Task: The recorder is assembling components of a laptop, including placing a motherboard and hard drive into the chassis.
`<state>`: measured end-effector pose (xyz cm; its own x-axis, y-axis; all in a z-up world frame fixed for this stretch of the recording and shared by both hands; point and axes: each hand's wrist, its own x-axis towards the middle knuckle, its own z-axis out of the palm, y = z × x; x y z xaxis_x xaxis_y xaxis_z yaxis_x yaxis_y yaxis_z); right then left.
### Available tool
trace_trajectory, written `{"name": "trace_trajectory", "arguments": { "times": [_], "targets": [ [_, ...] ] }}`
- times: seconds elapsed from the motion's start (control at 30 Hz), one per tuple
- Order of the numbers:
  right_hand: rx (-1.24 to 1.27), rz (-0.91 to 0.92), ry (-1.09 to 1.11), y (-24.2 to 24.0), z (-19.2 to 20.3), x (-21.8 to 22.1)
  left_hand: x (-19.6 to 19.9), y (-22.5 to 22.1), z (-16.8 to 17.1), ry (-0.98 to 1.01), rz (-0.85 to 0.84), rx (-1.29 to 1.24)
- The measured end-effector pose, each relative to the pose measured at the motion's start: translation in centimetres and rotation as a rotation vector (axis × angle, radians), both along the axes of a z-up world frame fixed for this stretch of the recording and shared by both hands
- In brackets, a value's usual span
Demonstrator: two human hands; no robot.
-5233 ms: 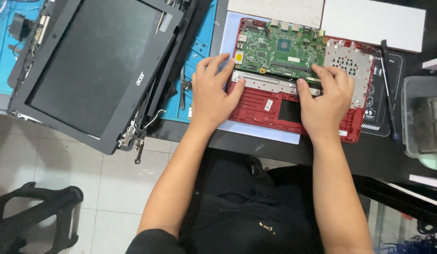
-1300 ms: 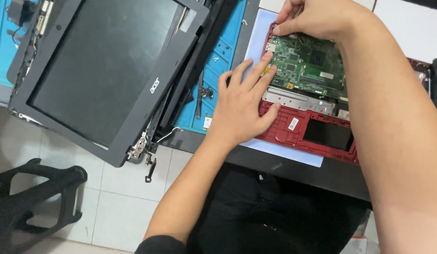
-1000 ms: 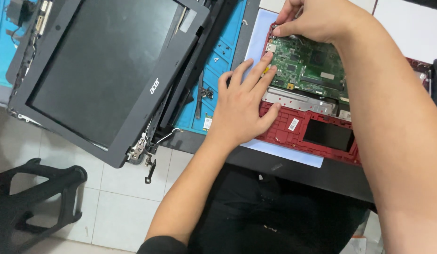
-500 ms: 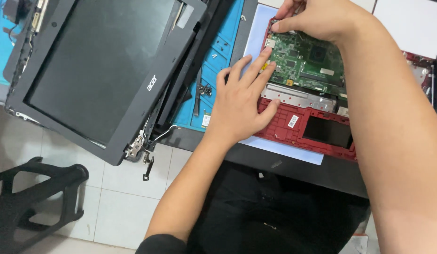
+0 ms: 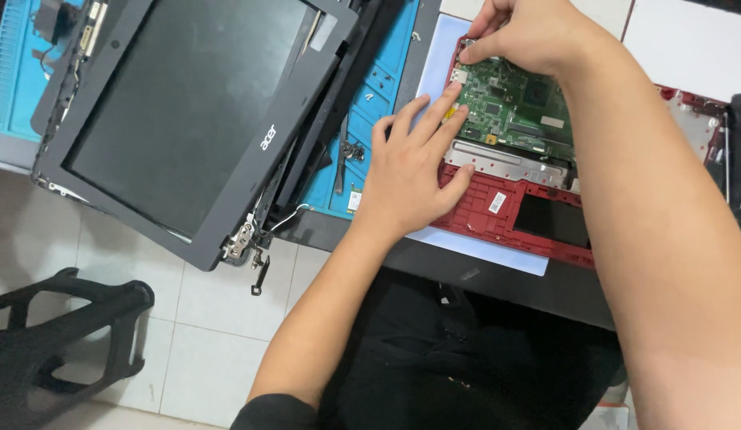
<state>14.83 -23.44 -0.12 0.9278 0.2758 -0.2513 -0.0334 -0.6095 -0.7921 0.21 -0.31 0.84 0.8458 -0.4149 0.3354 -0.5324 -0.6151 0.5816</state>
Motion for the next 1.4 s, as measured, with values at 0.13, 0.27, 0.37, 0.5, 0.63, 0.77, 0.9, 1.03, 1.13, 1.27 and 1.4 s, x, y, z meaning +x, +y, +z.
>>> {"name": "trace_trajectory", "arguments": {
  "times": [0.13, 0.27, 0.37, 0.5, 0.63, 0.77, 0.9, 1.03, 1.13, 1.27, 1.4],
  "targets": [
    [0.056, -0.047, 0.001, -0.1, -0.3, -0.1, 0.1, 0.0, 0.0, -0.008, -0.002, 0.000],
    [0.147, -0.080, 0.026, -0.3, -0.9, -0.3, 0.1, -0.1, -0.3, -0.016, 0.000, -0.005],
    [0.092, -0.051, -0.037, -0.4, -1.6, 0.1, 0.0, 0.0, -0.3, -0.021, 0.004, -0.013],
    [-0.054, -0.016, -0.118, -0.3, -1.4, 0.2, 0.0, 0.0, -0.2, -0.024, 0.004, -0.022],
    [-0.079, -0.045, -0.101, 0.4, -0.8, 0.0, 0.1, -0.1, -0.3, -0.032, 0.007, -0.023],
    [-0.078, -0.086, -0.085, 0.5, -1.2, -0.1, 0.1, 0.0, -0.3, -0.019, 0.010, -0.020],
    [-0.004, -0.082, -0.149, 0.2, -1.4, -0.7, 0.1, -0.1, -0.4, -0.027, 0.004, -0.015],
    [0.019, -0.091, -0.163, 0.3, -1.7, -0.5, 0.2, -0.1, -0.4, -0.026, 0.003, -0.017],
    [0.029, -0.111, -0.149, 0.4, -1.9, -0.6, 0.1, -0.1, -0.4, -0.024, 0.001, -0.013],
    [0.000, -0.119, -0.146, 0.7, -1.6, -0.5, 0.1, -0.1, -0.2, -0.029, 0.007, -0.012],
    [-0.019, -0.121, -0.129, 0.7, -1.4, -0.4, 0.0, 0.0, -0.2, -0.031, 0.010, -0.025]
  ]
}}
